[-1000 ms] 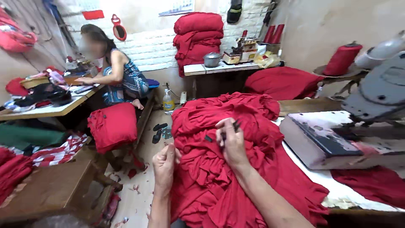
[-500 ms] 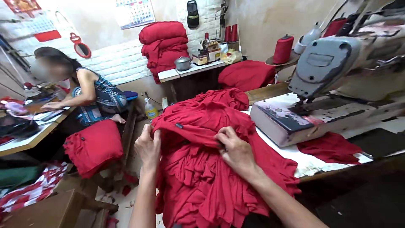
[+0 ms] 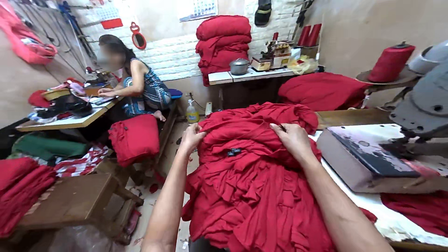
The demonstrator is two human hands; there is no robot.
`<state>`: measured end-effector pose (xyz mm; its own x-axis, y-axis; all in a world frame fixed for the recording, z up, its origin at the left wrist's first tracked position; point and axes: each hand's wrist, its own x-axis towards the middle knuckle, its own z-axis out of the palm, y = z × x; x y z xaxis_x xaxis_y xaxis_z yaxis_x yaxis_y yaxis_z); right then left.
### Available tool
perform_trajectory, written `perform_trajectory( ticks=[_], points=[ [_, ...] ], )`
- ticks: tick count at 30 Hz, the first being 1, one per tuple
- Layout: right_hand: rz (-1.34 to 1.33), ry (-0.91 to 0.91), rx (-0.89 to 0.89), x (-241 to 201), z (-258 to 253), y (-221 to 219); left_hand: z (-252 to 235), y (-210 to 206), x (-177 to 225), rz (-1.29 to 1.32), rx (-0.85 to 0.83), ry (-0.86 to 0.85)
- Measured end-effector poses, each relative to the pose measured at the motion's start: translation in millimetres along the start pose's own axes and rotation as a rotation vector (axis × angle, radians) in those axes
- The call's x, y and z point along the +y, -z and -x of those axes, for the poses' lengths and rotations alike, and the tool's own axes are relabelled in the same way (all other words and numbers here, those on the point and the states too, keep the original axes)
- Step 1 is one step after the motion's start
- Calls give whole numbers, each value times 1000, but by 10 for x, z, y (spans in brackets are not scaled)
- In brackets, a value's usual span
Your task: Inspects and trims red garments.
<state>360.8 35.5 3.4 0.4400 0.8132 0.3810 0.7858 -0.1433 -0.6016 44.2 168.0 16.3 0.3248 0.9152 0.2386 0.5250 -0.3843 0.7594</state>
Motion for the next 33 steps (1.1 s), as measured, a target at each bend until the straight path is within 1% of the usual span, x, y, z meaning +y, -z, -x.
perform_trajectory(
  ticks=[2,3,4,5,7,8,9,12,13,15,16,18,19,20,21,22,24,26,27,30,33],
  points=[
    [-1,2,10,-19,43,14,105,81,-55,215,-76,-8],
    [4,2,11,-19,51,19,208,151,-24,271,-89,-19],
    [4,0,8,-18,54,27,333,212,24,291,-61,-38],
    [2,-4,5,-15,52,32,440,235,36,289,26,-75],
    [-3,2,13,-5,51,22,590,197,27,247,299,-130],
    [-12,16,26,2,62,14,647,157,14,231,393,-139],
    [-18,28,41,9,72,7,689,120,4,230,422,-130],
    [-20,42,69,23,81,4,763,-9,5,197,307,-124],
    [-25,41,68,19,88,11,793,-88,12,143,339,-184],
    [-34,62,85,14,103,18,849,-250,28,-8,473,-408],
    [-34,68,95,12,105,19,864,-293,68,-85,483,-514],
    [-33,68,111,15,96,7,861,-333,182,-236,370,-654],
    [-40,65,114,24,97,2,848,-355,227,-253,301,-700],
    [-48,59,113,23,102,1,825,-380,250,-217,266,-737],
    [-54,55,111,24,102,-4,813,-400,265,-128,248,-733],
    [-57,50,108,29,98,-7,821,-404,285,8,231,-672],
    [-61,61,111,43,92,-14,853,-365,308,307,203,-483],
    [-61,71,113,48,99,-19,863,-330,273,588,240,-384],
    [-60,78,116,50,102,-22,872,-310,253,664,278,-362],
    [-59,84,130,43,116,-28,941,-272,212,696,405,-296],
    [-72,93,131,50,118,-27,1002,-299,187,715,465,-277]
  ],
)
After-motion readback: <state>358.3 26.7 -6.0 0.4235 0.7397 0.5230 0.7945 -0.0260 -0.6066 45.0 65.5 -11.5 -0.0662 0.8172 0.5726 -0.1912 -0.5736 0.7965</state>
